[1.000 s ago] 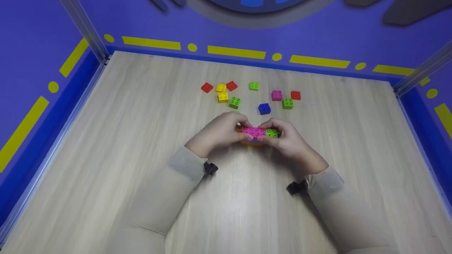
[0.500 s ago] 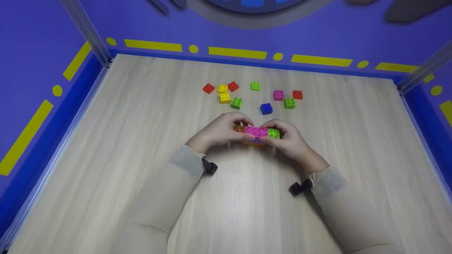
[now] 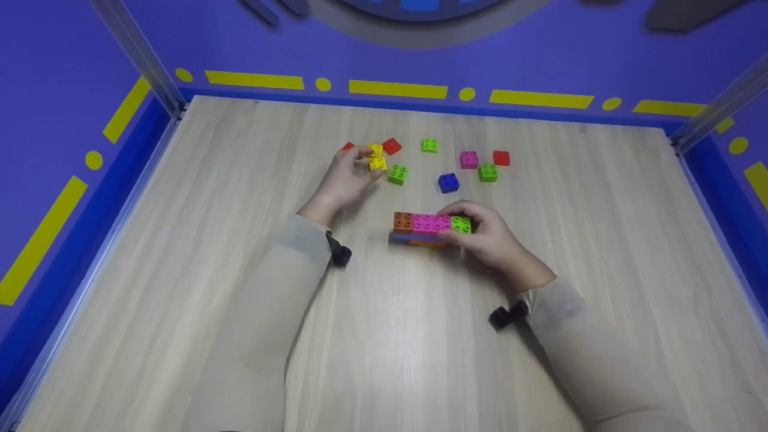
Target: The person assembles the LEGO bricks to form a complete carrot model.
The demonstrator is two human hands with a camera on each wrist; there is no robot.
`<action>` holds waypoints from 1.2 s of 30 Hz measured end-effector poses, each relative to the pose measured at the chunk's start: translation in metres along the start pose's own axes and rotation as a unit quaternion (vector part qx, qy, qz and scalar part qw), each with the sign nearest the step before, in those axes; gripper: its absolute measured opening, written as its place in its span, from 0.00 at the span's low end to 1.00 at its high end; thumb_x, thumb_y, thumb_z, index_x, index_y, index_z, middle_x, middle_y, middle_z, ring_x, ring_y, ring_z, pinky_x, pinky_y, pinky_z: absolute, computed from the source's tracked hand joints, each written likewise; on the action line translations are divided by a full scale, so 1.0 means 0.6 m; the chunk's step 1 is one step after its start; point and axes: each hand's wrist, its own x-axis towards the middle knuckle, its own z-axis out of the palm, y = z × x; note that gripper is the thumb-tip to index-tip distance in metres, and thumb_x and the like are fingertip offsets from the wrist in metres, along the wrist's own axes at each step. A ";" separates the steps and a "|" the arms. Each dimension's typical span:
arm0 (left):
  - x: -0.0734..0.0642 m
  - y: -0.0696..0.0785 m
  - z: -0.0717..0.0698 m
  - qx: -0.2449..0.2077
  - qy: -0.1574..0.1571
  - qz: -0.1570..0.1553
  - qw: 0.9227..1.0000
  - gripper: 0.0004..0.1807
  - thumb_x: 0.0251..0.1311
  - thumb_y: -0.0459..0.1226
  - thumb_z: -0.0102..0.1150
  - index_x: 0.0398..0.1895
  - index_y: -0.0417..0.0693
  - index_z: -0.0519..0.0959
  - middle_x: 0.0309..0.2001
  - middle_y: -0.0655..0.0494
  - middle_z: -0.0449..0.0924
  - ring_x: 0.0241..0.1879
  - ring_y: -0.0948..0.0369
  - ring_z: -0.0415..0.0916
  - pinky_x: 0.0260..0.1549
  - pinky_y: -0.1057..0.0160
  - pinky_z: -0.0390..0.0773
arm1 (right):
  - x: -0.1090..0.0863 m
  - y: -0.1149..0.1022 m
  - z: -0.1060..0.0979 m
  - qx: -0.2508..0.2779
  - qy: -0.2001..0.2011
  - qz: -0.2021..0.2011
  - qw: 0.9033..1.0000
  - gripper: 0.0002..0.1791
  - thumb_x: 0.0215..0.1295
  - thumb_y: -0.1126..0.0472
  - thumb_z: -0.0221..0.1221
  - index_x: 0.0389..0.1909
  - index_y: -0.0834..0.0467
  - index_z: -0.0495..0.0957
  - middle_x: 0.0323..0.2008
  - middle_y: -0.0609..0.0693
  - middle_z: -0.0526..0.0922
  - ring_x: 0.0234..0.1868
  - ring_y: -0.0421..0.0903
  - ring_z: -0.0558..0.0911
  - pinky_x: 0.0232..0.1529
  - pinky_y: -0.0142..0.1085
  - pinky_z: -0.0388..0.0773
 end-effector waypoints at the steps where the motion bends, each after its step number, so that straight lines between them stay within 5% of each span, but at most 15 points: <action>1: 0.005 -0.001 -0.002 0.007 0.001 -0.005 1.000 0.31 0.83 0.46 0.66 0.83 0.52 0.71 0.83 0.46 0.66 0.83 0.48 0.68 0.86 0.48 0.67 | 0.001 -0.001 0.000 0.001 0.000 -0.001 1.000 0.19 0.71 0.61 0.77 0.60 0.59 0.88 0.60 0.54 0.89 0.64 0.48 0.82 0.69 0.32 0.74; 18: 0.035 0.021 0.002 0.145 -0.002 -0.017 0.989 0.25 0.80 0.39 0.69 0.75 0.43 0.80 0.71 0.47 0.81 0.74 0.50 0.78 0.79 0.52 0.76 | 0.002 0.001 0.001 -0.001 0.001 -0.004 1.000 0.19 0.71 0.62 0.77 0.60 0.59 0.88 0.60 0.54 0.90 0.64 0.47 0.83 0.71 0.33 0.73; 26: 0.020 0.019 -0.006 0.112 0.011 -0.039 0.993 0.25 0.77 0.42 0.73 0.72 0.46 0.81 0.66 0.49 0.85 0.64 0.53 0.81 0.72 0.52 0.80 | 0.002 0.000 -0.001 -0.002 0.001 -0.002 1.000 0.19 0.71 0.62 0.77 0.60 0.59 0.88 0.60 0.55 0.89 0.66 0.47 0.83 0.71 0.33 0.73; 36: -0.013 0.013 -0.019 0.009 0.015 -0.020 1.000 0.25 0.76 0.43 0.74 0.70 0.44 0.81 0.64 0.48 0.85 0.63 0.53 0.81 0.68 0.54 0.82 | 0.002 0.001 -0.001 0.003 -0.005 0.004 1.000 0.19 0.71 0.61 0.76 0.60 0.59 0.88 0.60 0.55 0.89 0.65 0.48 0.82 0.70 0.32 0.74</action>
